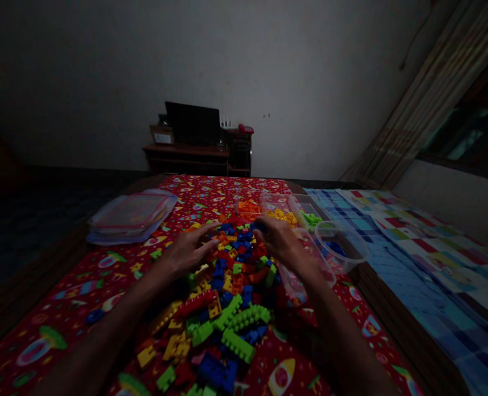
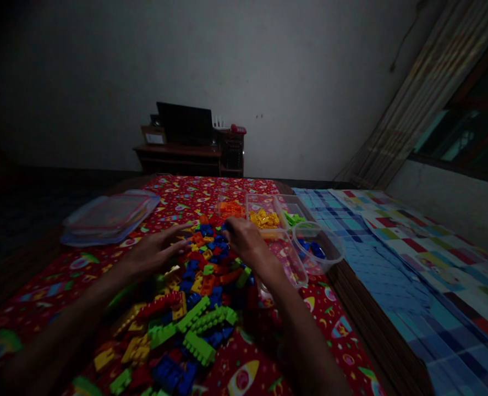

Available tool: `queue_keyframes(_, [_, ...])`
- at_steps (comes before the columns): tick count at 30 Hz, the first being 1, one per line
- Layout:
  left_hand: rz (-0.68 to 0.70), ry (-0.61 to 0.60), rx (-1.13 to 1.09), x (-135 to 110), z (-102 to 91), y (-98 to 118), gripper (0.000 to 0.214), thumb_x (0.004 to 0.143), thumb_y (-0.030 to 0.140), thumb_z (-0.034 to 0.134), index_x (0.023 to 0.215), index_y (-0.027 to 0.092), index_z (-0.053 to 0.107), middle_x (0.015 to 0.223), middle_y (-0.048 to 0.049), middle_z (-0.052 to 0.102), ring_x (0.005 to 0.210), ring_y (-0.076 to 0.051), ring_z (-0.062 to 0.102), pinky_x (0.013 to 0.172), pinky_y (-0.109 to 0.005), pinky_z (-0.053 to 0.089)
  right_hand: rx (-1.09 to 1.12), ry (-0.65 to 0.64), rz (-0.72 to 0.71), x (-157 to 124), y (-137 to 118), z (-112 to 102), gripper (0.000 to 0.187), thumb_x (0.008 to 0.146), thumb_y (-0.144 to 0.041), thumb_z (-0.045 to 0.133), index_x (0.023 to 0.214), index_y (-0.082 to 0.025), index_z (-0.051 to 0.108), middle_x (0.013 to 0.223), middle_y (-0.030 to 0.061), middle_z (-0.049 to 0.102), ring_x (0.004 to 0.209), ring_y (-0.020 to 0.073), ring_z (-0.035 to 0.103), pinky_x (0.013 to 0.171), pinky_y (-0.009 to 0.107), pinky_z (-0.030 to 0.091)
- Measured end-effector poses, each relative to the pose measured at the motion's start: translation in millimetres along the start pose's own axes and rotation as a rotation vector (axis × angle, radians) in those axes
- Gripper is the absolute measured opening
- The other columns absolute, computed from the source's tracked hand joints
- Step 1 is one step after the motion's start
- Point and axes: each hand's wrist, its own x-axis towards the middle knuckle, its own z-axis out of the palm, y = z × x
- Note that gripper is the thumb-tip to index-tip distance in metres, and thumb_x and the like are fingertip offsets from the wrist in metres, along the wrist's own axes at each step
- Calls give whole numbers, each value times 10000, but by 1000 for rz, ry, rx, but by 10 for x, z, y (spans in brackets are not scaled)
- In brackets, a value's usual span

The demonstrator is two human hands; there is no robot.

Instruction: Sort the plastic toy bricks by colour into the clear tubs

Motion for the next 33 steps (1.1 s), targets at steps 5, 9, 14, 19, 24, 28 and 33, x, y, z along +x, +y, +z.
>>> queue_keyframes(5, [-1, -10, 234, 93, -274, -226, 522, 723, 560, 522, 1051, 201, 712, 1129, -85, 714, 1004, -291, 659, 870, -385, 527, -380, 171, 384, -171, 529, -779, 207, 843, -204, 546, 995, -154, 676, 916, 113, 702, 801, 211, 633, 720, 301, 439])
queue_keyframes(9, [-12, -100, 341, 109, -268, -338, 447, 693, 458, 525, 1015, 224, 730, 1119, -77, 717, 1006, -297, 653, 911, -399, 503, -590, 97, 678, -487, 875, -1109, 236, 840, -255, 523, 947, -140, 698, 945, 151, 693, 920, 262, 627, 754, 332, 447])
queue_keyframes(14, [59, -184, 324, 88, -145, -355, 377, 680, 379, 543, 976, 247, 735, 1082, -70, 721, 961, -289, 660, 866, -390, 519, -600, 94, 789, -712, 1090, -1142, 273, 806, -266, 536, 1001, -143, 684, 1045, 160, 665, 1044, 280, 591, 853, 372, 454])
queue_keyframes(19, [121, -168, 345, 83, -94, -441, 317, 678, 342, 556, 918, 240, 734, 1051, -73, 716, 905, -272, 660, 863, -392, 511, -522, 259, 593, -475, 914, -1034, 305, 844, -271, 487, 1066, -161, 665, 974, 130, 695, 939, 251, 625, 861, 390, 459])
queue_keyframes(24, [127, -127, 336, 71, -162, -460, 346, 737, 391, 493, 944, 240, 725, 996, -81, 723, 919, -290, 658, 878, -415, 498, -179, 74, 188, -146, 253, -547, 236, 862, -147, 473, 984, -171, 673, 878, 87, 707, 746, 172, 627, 694, 281, 461])
queue_keyframes(28, [95, -139, 325, 60, -235, -345, 326, 707, 410, 519, 899, 253, 730, 939, -58, 736, 907, -284, 660, 901, -395, 492, -24, -285, -206, -159, -348, -51, 145, 875, -142, 532, 958, -185, 642, 873, 45, 686, 764, 141, 611, 670, 233, 439])
queue_keyframes(33, [112, -115, 355, 55, -240, -229, 375, 751, 461, 511, 960, 222, 712, 1061, -78, 716, 1031, -278, 630, 960, -395, 464, 28, -413, -691, -453, -1012, 205, 288, 934, -389, 497, 1128, -199, 593, 1189, 73, 616, 1065, 157, 569, 866, 253, 462])
